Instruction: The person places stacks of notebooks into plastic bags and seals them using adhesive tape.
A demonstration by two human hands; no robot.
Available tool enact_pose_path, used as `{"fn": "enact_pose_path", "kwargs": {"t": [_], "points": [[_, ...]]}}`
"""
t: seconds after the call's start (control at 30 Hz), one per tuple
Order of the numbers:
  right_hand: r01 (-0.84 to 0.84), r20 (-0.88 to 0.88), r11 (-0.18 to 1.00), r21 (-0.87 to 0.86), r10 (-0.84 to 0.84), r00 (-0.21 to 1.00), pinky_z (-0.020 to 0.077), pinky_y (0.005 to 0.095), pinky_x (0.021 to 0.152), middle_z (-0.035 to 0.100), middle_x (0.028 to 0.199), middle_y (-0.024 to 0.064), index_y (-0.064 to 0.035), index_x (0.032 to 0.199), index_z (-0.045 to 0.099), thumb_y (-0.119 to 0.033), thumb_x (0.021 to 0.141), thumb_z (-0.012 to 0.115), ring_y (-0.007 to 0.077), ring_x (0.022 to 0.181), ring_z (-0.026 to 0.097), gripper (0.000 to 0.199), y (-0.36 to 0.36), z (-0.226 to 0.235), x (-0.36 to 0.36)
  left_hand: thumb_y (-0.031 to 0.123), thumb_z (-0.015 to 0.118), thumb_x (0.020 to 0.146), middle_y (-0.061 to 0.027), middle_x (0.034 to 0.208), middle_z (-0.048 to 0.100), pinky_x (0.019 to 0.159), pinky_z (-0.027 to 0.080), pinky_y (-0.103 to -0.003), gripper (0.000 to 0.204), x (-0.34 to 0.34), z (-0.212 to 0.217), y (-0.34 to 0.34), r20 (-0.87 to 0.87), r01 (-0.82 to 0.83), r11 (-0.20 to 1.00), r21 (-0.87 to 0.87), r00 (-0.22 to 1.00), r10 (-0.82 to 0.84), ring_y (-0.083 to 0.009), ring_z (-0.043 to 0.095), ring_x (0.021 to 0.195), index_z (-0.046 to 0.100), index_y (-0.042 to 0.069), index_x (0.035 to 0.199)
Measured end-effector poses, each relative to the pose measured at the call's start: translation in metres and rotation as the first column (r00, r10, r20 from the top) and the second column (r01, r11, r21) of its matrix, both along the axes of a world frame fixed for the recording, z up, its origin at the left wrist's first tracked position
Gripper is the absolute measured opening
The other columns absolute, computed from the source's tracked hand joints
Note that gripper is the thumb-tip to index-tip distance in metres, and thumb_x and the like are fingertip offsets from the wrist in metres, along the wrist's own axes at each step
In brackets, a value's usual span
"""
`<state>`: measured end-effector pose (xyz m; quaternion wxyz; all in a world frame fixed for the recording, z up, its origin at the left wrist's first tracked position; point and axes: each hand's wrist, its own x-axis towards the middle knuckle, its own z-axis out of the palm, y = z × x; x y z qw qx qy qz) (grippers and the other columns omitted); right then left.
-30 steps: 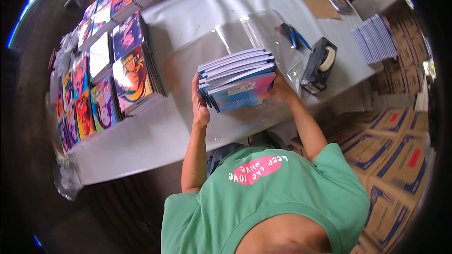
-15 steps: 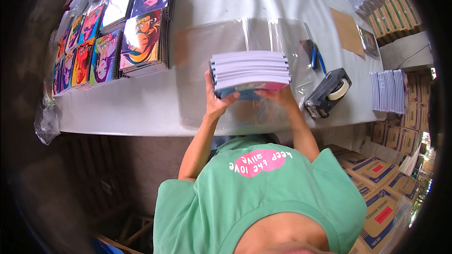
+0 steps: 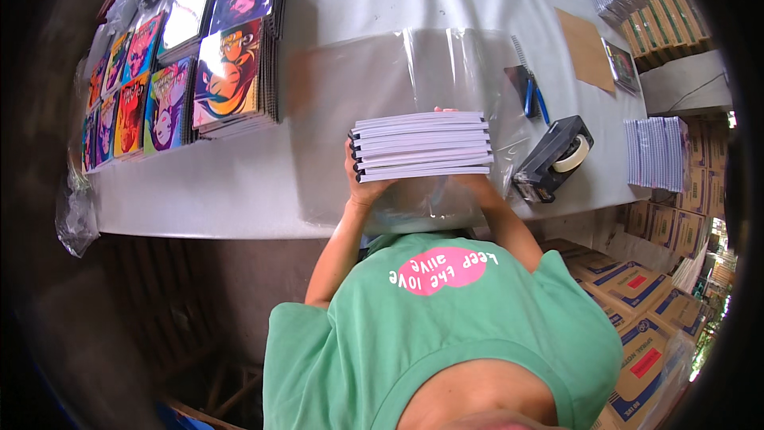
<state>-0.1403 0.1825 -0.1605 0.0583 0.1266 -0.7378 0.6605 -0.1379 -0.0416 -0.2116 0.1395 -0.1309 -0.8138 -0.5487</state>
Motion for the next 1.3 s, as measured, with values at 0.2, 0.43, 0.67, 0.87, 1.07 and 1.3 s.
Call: {"fn": "enact_pose_path", "kwargs": {"t": [0.2,0.43,0.67,0.87,1.07,1.3], "points": [[-0.047,-0.052,0.995,0.092,0.052,0.997,0.0374,0.0379,0.102,0.047,0.133,0.0138,-0.0052,0.135,0.037,-0.026,0.085,0.067,0.0261,0.118,0.048,0.062,0.021,-0.035,-0.003,0.030,0.091,0.051,-0.0101,0.105,0.061,0.085,0.048,-0.033,0.088,0.011,-0.009,0.014,0.166,-0.074,0.933,0.352,0.986,0.015,-0.0228,0.061,0.094,0.042,0.000,0.118],[0.106,0.033,0.972,0.210,-0.116,0.993,0.0449,0.0327,0.093,0.057,0.120,0.0113,-0.0022,0.124,0.050,-0.027,0.056,0.090,0.0178,0.110,0.052,0.083,-0.003,0.065,-0.017,0.033,0.088,0.056,-0.0141,0.098,0.064,0.078,0.052,-0.035,0.078,-0.014,0.114,0.025,0.279,-0.152,0.959,0.238,0.957,0.083,-0.0250,0.064,0.088,0.047,-0.003,0.112],[-0.070,0.795,0.995,0.077,-0.018,0.606,0.0484,0.0305,0.086,0.067,0.100,0.0147,0.0052,0.103,0.065,-0.033,0.053,0.090,0.0219,0.093,0.063,0.067,0.010,0.089,-0.075,0.053,0.070,0.073,-0.0244,0.120,0.054,0.086,0.048,-0.040,0.079,-0.061,0.144,0.004,0.671,0.091,0.972,-0.218,0.737,0.082,-0.0321,0.056,0.108,0.048,-0.002,0.125],[-0.085,0.806,0.989,0.118,-0.046,0.590,0.0479,0.0307,0.087,0.066,0.103,0.0163,0.0051,0.104,0.065,-0.037,0.050,0.091,0.0226,0.097,0.063,0.073,0.012,0.065,-0.078,0.044,0.040,0.094,-0.0244,0.148,0.023,0.110,0.019,-0.050,0.064,0.009,0.054,-0.039,0.014,-0.265,0.469,-0.843,0.860,0.510,-0.0399,0.019,0.138,0.027,0.005,0.143],[-0.103,0.809,0.987,0.122,-0.039,0.587,0.0461,0.0316,0.090,0.065,0.107,0.0173,0.0036,0.106,0.065,-0.038,0.050,0.090,0.0242,0.101,0.061,0.075,0.012,0.068,-0.078,0.037,0.054,0.090,-0.0097,0.146,0.030,0.109,0.013,-0.058,0.062,0.004,0.065,-0.042,0.094,-0.221,0.620,-0.753,0.896,0.433,-0.0295,0.018,0.140,0.038,0.001,0.138],[-0.119,0.804,0.984,0.135,-0.039,0.593,0.0480,0.0315,0.088,0.065,0.107,0.0153,0.0039,0.110,0.062,-0.033,0.055,0.089,0.0224,0.099,0.062,0.072,0.011,0.071,-0.080,0.016,0.077,0.073,-0.0161,0.114,0.055,0.064,0.053,-0.029,0.075,-0.048,0.119,-0.079,0.568,-0.347,0.937,0.037,0.779,0.266,-0.0189,0.064,0.080,0.040,0.015,0.139]]}}
